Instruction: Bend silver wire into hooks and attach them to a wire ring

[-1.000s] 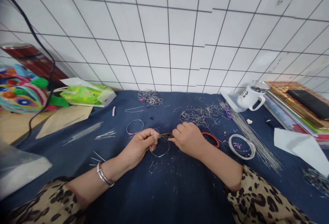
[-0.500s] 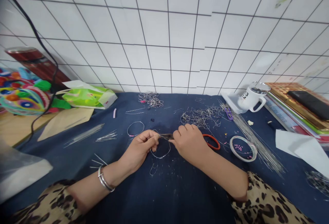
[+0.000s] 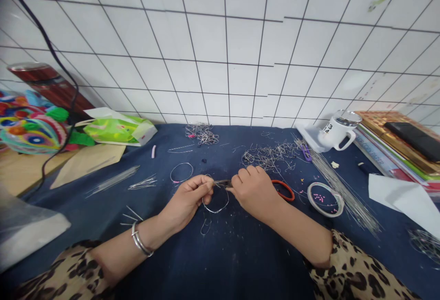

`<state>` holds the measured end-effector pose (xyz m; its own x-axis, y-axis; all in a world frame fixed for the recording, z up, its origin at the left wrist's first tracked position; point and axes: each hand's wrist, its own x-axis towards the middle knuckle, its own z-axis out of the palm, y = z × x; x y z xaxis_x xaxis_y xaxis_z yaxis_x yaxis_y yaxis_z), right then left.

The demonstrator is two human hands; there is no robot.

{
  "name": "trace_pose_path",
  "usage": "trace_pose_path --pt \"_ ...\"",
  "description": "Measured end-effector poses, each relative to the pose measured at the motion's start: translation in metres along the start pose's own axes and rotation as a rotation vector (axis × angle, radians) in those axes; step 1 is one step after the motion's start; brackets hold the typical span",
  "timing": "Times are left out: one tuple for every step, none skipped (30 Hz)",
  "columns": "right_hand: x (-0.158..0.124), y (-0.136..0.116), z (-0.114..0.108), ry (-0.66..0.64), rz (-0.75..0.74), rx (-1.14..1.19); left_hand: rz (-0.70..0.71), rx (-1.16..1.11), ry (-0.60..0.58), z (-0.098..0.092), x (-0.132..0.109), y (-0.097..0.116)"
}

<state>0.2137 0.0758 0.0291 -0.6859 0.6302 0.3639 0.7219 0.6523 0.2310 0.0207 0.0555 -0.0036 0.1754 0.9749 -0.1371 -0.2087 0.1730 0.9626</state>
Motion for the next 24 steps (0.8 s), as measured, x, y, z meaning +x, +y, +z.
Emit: trace_pose_path --pt "0.0001 0.0000 0.0001 0.002 -0.006 0.000 -0.004 -0.002 -0.002 0.0001 0.0001 0.0001" --pt "0.0001 0.0001 0.0003 0.004 -0.009 0.001 -0.006 -0.006 -0.004 0.0003 0.0003 0.0002" --pt "0.0001 0.0000 0.0006 0.006 -0.009 0.002 -0.006 -0.009 -0.008 0.0004 0.0006 0.0002" --pt "0.0000 -0.0001 0.0007 0.008 -0.009 0.004 -0.005 -0.012 -0.010 0.0006 0.0007 0.0002" --pt "0.0000 -0.0003 0.0008 0.010 -0.007 0.007 -0.002 -0.015 -0.008 0.0008 0.0007 0.0001" --pt "-0.0001 -0.0005 0.0006 0.011 -0.004 0.009 0.001 -0.018 -0.005 0.0010 0.0005 0.0000" --pt "-0.0001 -0.0006 0.0002 0.011 0.000 0.009 0.004 -0.020 -0.001 0.0012 0.0001 -0.0002" --pt "0.0000 -0.0008 -0.0004 0.009 0.004 0.008 0.008 -0.021 0.003 0.0015 -0.0004 -0.0004" --pt "0.0001 -0.0008 -0.0012 0.006 0.008 0.004 0.011 -0.023 0.006 0.0017 -0.0009 -0.0005" --pt "0.0003 -0.0008 -0.0019 0.004 0.012 0.000 0.014 -0.026 0.009 0.0019 -0.0013 -0.0007" --pt "0.0006 -0.0006 -0.0025 0.000 0.012 -0.002 0.015 -0.028 0.009 0.0021 -0.0016 -0.0008" --pt "0.0008 -0.0003 -0.0028 -0.005 0.010 -0.003 0.014 -0.028 0.007 0.0021 -0.0017 -0.0008" --pt "0.0009 0.0001 -0.0029 -0.010 0.008 -0.002 0.012 -0.028 0.004 0.0021 -0.0017 -0.0007" --pt "0.0009 0.0007 -0.0025 -0.015 0.004 0.002 0.008 -0.027 -0.001 0.0020 -0.0016 -0.0005" --pt "0.0008 0.0013 -0.0019 -0.022 0.001 0.009 0.004 -0.024 -0.007 0.0018 -0.0015 -0.0002" --pt "0.0004 0.0021 -0.0009 -0.031 -0.002 0.020 -0.002 -0.019 -0.015 0.0015 -0.0013 0.0001" --pt "-0.0001 0.0030 0.0001 -0.044 -0.001 0.036 -0.006 -0.013 -0.024 0.0011 -0.0012 0.0005" --pt "-0.0006 0.0039 0.0013 -0.058 0.002 0.056 -0.009 -0.007 -0.034 0.0008 -0.0012 0.0008" --pt "-0.0012 0.0048 0.0023 -0.075 0.008 0.081 -0.009 0.000 -0.045 0.0004 -0.0011 0.0011" --pt "-0.0016 0.0058 0.0032 -0.091 0.015 0.108 -0.007 0.006 -0.055 0.0001 -0.0010 0.0012" --pt "-0.0019 0.0066 0.0038 -0.108 0.022 0.136 -0.003 0.013 -0.062 -0.0001 -0.0010 0.0013" --pt "-0.0020 0.0074 0.0041 -0.125 0.030 0.164 0.001 0.019 -0.065 -0.0003 -0.0010 0.0013" --pt "-0.0019 0.0081 0.0042 -0.141 0.036 0.191 0.004 0.024 -0.064 -0.0003 -0.0010 0.0013" --pt "-0.0017 0.0086 0.0040 -0.157 0.042 0.215 0.005 0.028 -0.064 -0.0003 -0.0011 0.0014"
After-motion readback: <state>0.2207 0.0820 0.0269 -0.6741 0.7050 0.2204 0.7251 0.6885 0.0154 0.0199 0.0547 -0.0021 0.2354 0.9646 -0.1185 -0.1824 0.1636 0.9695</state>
